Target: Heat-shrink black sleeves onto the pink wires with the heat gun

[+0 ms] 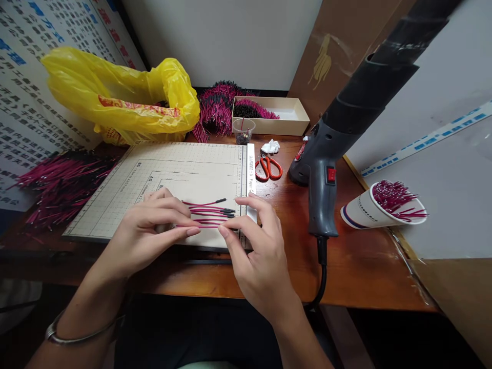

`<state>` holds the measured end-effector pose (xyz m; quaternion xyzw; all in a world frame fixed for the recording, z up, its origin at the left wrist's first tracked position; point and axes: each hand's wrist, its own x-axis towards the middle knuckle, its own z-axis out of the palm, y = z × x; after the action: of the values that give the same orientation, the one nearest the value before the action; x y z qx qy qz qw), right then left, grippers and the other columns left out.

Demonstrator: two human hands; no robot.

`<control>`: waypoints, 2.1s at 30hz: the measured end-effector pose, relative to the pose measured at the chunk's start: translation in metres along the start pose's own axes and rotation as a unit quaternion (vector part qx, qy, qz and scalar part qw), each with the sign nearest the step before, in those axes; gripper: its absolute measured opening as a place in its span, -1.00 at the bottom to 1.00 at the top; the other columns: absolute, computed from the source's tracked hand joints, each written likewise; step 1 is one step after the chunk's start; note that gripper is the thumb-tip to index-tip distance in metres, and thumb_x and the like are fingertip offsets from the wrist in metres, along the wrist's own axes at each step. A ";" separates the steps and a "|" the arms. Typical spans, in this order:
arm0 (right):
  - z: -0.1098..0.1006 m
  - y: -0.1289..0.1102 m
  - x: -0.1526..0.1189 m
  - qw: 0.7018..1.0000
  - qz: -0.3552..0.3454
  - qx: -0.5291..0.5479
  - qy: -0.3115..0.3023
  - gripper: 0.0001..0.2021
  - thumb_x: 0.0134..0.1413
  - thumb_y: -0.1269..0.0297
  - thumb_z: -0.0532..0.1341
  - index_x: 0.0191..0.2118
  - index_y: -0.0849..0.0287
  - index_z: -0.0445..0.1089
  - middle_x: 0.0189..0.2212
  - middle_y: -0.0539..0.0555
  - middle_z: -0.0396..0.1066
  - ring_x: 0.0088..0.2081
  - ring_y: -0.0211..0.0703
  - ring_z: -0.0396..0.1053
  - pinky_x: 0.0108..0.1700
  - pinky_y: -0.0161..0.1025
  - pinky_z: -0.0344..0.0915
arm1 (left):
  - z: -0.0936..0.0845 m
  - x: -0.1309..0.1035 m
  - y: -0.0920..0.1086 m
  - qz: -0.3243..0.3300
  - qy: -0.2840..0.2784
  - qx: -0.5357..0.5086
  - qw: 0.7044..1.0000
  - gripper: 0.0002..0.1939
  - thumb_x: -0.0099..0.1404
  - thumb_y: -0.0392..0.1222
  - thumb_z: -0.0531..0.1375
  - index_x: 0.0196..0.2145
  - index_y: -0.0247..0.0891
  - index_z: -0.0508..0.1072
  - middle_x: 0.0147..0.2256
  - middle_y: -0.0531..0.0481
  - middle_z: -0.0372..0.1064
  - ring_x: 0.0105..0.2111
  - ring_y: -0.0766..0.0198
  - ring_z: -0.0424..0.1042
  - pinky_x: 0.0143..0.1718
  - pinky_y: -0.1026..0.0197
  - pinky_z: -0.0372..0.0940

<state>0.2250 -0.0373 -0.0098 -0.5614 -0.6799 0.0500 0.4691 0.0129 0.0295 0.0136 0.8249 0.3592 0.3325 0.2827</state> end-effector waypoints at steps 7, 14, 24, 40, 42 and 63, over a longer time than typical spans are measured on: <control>0.004 0.003 -0.005 0.998 -0.017 -0.050 -0.032 -0.89 0.30 0.33 0.25 -0.28 0.08 0.51 0.10 0.21 0.48 0.25 0.15 0.38 0.25 0.26 0.39 | -0.016 -0.009 0.007 -0.043 0.075 0.155 0.984 -0.75 0.52 0.01 0.21 -0.21 -0.06 0.66 -0.18 0.00 0.66 -0.14 0.04 0.50 -0.01 -0.10 0.11; 0.010 0.003 -0.005 0.996 -0.029 -0.078 -0.007 -0.92 0.27 0.33 0.27 -0.26 0.07 0.52 0.07 0.20 0.50 0.20 0.17 0.42 0.21 0.24 0.44 | -0.018 0.005 -0.002 -0.047 0.034 0.245 0.968 -0.81 0.42 -0.11 0.25 -0.32 -0.06 0.66 -0.27 0.01 0.66 -0.20 0.04 0.43 -0.03 -0.14 0.03; 0.018 0.002 -0.005 0.993 -0.006 -0.106 0.056 -0.89 0.29 0.28 0.31 -0.31 0.08 0.51 -0.01 0.18 0.53 0.11 0.14 0.49 0.12 0.17 0.45 | -0.015 0.030 -0.010 -0.050 -0.061 0.248 0.966 -0.84 0.34 -0.13 0.30 -0.37 -0.06 0.69 -0.30 -0.01 0.66 -0.19 0.02 0.44 0.07 -0.19 0.02; 0.013 0.002 -0.001 0.994 0.009 -0.073 0.081 -0.73 0.36 0.18 0.30 0.08 0.16 0.46 -0.02 0.18 0.57 0.05 -0.04 0.53 0.11 -0.05 0.49 | -0.023 0.032 -0.004 -0.007 -0.059 0.271 0.961 -0.83 0.45 -0.20 0.23 -0.30 -0.19 0.58 -0.28 0.00 0.59 -0.17 0.03 0.47 -0.01 -0.06 0.02; 0.013 0.002 -0.001 0.994 0.014 -0.072 0.077 -0.69 0.39 0.16 0.28 0.14 0.18 0.44 0.00 0.17 0.57 0.06 -0.05 0.54 0.11 -0.07 0.48 | -0.020 0.026 -0.002 0.025 -0.022 0.285 0.958 -0.84 0.48 -0.21 0.23 -0.29 -0.20 0.56 -0.28 0.00 0.59 -0.21 0.04 0.46 -0.02 -0.05 0.02; 0.004 -0.001 0.001 0.997 -0.015 0.064 0.027 -0.93 0.25 0.36 0.38 -0.20 0.03 0.57 -0.33 -0.07 0.63 -0.16 -0.13 0.56 0.11 -0.01 0.41 | 0.000 -0.011 0.001 0.099 0.038 0.182 0.977 -0.87 0.55 -0.35 0.21 -0.19 -0.17 0.49 -0.24 0.09 0.53 -0.22 0.21 0.41 -0.01 0.05 0.01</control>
<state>0.2210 -0.0352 -0.0108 -0.5207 -0.6709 0.0714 0.5231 0.0071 0.0209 0.0105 0.8808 0.3407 0.3191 0.0792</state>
